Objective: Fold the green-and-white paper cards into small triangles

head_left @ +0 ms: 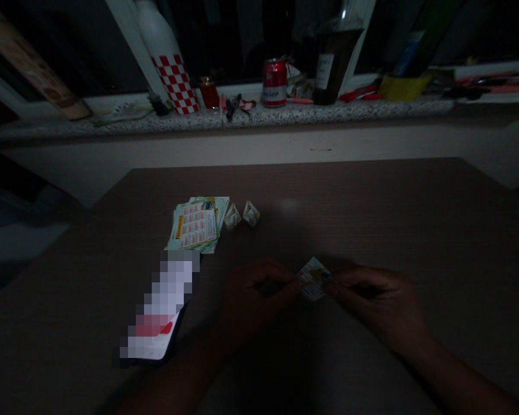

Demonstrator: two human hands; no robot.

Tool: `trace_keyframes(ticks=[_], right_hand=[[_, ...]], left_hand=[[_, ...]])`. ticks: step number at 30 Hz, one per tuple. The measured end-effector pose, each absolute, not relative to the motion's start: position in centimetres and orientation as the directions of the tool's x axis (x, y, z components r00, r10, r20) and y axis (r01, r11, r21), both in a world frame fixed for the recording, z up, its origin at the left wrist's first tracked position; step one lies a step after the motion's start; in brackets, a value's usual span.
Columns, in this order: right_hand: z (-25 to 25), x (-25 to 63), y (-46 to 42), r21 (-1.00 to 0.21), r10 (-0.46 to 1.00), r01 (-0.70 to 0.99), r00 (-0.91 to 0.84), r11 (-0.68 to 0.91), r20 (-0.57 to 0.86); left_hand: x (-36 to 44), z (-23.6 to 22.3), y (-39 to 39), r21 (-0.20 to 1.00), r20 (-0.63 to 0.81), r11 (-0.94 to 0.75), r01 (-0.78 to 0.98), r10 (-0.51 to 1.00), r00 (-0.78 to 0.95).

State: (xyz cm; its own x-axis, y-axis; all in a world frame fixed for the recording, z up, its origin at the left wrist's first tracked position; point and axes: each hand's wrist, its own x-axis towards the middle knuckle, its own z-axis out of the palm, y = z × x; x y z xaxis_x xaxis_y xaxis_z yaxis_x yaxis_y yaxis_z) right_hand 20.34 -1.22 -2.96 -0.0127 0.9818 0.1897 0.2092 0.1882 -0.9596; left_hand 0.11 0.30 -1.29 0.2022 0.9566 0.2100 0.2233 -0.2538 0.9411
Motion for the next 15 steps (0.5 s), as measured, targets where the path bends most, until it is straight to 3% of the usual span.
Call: trace_keyframes(ticks=[5, 9, 15], right_hand=[[-3.26, 19.76, -1.50, -0.972, 0.980, 0.169, 0.082, 0.164, 0.180], [-3.25, 19.59, -1.56, -0.970, 0.980, 0.162, 0.062, 0.179, 0.191], [-2.80, 19.60, -1.38, -0.972, 0.980, 0.137, -0.087, 0.192, 0.182]], left_hand=[[0.41, -1.54, 0.23, 0.971, 0.056, -0.078, 0.225, 0.993, 0.101], [0.60, -1.64, 0.46, 0.991, -0.061, 0.032, 0.127, 0.972, 0.226], [0.54, -1.44, 0.58, 0.971, 0.046, -0.122, 0.205, 0.939, 0.341]])
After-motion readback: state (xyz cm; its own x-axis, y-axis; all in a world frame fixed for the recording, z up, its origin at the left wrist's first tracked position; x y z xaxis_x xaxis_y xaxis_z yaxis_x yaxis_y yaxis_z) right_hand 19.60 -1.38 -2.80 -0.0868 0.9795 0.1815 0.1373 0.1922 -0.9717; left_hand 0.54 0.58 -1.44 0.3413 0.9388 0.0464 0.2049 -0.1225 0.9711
